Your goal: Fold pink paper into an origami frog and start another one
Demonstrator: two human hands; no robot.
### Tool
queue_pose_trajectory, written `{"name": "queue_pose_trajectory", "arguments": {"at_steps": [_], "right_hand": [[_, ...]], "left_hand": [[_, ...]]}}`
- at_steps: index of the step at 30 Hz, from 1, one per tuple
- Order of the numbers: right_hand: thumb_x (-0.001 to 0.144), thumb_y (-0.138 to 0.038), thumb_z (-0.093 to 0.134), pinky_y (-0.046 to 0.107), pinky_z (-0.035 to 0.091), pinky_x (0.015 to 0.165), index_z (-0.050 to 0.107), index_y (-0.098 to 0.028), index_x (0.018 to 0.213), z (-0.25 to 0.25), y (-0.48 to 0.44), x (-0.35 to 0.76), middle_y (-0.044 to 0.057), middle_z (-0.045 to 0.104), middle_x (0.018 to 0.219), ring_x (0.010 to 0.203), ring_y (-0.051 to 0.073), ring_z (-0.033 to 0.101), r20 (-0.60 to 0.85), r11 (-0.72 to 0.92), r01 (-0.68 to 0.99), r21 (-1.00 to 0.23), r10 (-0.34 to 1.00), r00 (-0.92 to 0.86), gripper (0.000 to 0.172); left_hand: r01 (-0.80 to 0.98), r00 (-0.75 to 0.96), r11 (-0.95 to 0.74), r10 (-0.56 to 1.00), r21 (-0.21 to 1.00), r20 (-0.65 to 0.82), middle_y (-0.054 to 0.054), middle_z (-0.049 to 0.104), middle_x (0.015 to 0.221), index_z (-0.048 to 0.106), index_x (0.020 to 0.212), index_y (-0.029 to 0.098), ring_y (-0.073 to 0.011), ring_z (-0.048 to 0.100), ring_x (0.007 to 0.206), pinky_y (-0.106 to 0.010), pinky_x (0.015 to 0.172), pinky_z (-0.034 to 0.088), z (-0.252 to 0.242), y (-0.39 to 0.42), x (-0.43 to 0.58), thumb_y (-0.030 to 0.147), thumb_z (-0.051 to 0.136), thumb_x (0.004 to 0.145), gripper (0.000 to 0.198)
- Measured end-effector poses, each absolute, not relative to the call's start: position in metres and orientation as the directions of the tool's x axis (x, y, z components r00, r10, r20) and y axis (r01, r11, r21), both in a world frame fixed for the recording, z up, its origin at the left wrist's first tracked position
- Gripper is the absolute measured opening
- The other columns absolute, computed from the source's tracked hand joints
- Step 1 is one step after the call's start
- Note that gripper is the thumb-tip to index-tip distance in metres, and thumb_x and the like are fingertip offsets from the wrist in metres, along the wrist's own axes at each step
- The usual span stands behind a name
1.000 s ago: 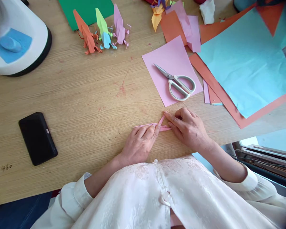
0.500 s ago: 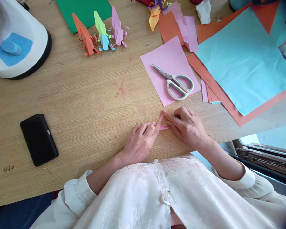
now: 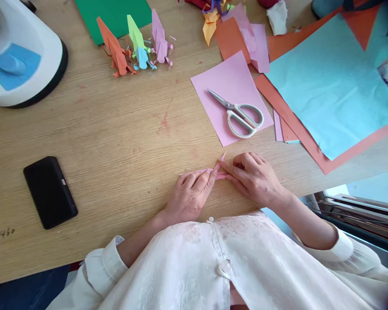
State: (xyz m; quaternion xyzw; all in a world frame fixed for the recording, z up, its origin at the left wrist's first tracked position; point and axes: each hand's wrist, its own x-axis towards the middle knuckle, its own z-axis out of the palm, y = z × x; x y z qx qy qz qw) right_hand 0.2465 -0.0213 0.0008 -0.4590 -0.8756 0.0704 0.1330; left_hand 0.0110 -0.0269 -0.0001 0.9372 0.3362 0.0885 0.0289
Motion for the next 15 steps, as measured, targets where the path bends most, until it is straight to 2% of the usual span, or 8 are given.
{"name": "queue_pose_trajectory", "arguments": {"at_steps": [6,10,15], "right_hand": [[0.099,-0.032,0.049,0.035,0.043,0.067,0.06,-0.021,0.132,-0.003,-0.019,0.247,0.009,0.055,0.09,0.076,0.021,0.05,0.159,0.483,0.832,-0.273,0.876,-0.456,0.037],[0.098,-0.029,0.049,0.036,0.046,0.069,0.058,-0.019,0.132,0.0,-0.02,0.246,0.011,0.056,0.096,0.08,0.022,0.054,0.168,0.43,0.805,-0.41,0.903,-0.397,0.036],[0.095,-0.024,0.053,0.037,0.047,0.075,0.056,-0.02,0.12,0.005,-0.033,0.243,0.01,0.06,0.101,0.087,0.023,0.058,0.182,0.349,0.768,-0.537,0.937,-0.298,0.025]], "left_hand": [[0.644,0.725,-0.735,0.675,0.211,0.138,-0.011,0.065,0.122,0.035,0.15,0.014,-0.0202,0.057,0.11,-0.035,0.088,0.045,-0.002,-0.026,0.01,0.013,0.035,0.1,0.05],[0.602,0.724,-0.727,0.671,0.33,0.157,-0.011,0.063,0.126,0.036,0.149,0.015,-0.0219,0.057,0.114,-0.037,0.091,0.045,-0.005,-0.024,0.006,0.013,0.035,0.099,0.05],[0.518,0.757,-0.741,0.63,0.427,0.175,-0.013,0.058,0.136,0.045,0.141,0.01,-0.0229,0.051,0.125,-0.039,0.102,0.043,-0.002,-0.021,-0.001,0.008,0.034,0.097,0.045]]}}
